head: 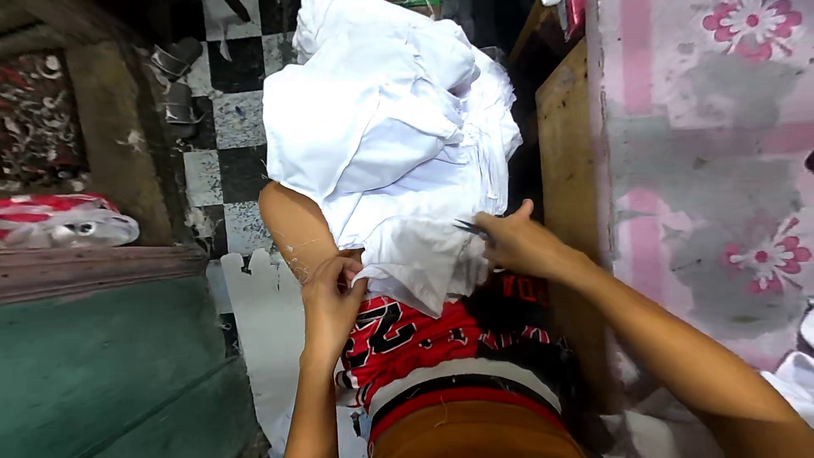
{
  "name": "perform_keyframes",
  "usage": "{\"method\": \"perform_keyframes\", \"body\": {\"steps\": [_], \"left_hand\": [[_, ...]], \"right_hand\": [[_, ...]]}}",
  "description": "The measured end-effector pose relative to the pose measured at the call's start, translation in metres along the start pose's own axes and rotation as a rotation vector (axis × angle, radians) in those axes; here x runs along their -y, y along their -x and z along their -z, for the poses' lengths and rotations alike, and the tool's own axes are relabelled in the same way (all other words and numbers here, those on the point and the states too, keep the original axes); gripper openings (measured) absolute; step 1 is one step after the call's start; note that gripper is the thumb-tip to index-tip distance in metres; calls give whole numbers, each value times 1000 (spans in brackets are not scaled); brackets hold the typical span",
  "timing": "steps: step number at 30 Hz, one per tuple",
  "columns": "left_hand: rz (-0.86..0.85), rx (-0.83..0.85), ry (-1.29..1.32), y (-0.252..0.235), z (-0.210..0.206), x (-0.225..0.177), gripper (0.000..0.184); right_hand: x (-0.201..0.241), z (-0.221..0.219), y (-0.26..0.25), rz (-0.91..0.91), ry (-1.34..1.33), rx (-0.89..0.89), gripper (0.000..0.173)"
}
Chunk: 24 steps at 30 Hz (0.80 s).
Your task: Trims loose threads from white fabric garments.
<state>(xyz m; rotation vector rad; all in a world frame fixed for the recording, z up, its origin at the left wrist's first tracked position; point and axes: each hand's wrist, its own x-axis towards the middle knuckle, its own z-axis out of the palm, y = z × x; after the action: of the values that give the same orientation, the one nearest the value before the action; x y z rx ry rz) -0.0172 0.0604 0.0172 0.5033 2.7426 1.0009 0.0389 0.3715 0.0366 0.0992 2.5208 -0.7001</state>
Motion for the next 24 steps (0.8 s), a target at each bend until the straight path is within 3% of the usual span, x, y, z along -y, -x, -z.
{"method": "perform_keyframes", "body": {"steps": [4, 6, 8, 11, 13, 15, 17, 21, 23, 24], "left_hand": [[-59, -143, -50, 7, -4, 4, 13], [-94, -227, -49, 10, -6, 2, 14], [-173, -338, -20, 12, -10, -1, 12], [-330, -476, 90, 15, -19, -10, 13], [-396, -524, 163, 16, -28, -15, 15], [-431, -552, 209, 15, -34, -17, 16], [-435, -583, 220, 14, -33, -15, 16], [-331, -587, 131, 1, -13, 2, 30], [-274, -486, 131, -6, -3, 6, 44], [-249, -429, 176, -10, 2, 4, 42]], "right_hand": [[6, 21, 8, -395, 341, 10, 26], [8, 18, 8, -422, 357, -74, 25], [12, 10, 10, -256, 247, -211, 19], [37, -33, 9, 172, -13, -479, 52], [68, -68, 8, 315, -129, -580, 62], [85, -89, 5, 350, -83, -608, 49], [88, -90, 5, 216, -32, -527, 29], [68, -33, 11, -144, -97, 21, 42], [51, -1, 12, -155, -220, -13, 38], [47, 18, 10, -157, -291, -53, 32]]}}
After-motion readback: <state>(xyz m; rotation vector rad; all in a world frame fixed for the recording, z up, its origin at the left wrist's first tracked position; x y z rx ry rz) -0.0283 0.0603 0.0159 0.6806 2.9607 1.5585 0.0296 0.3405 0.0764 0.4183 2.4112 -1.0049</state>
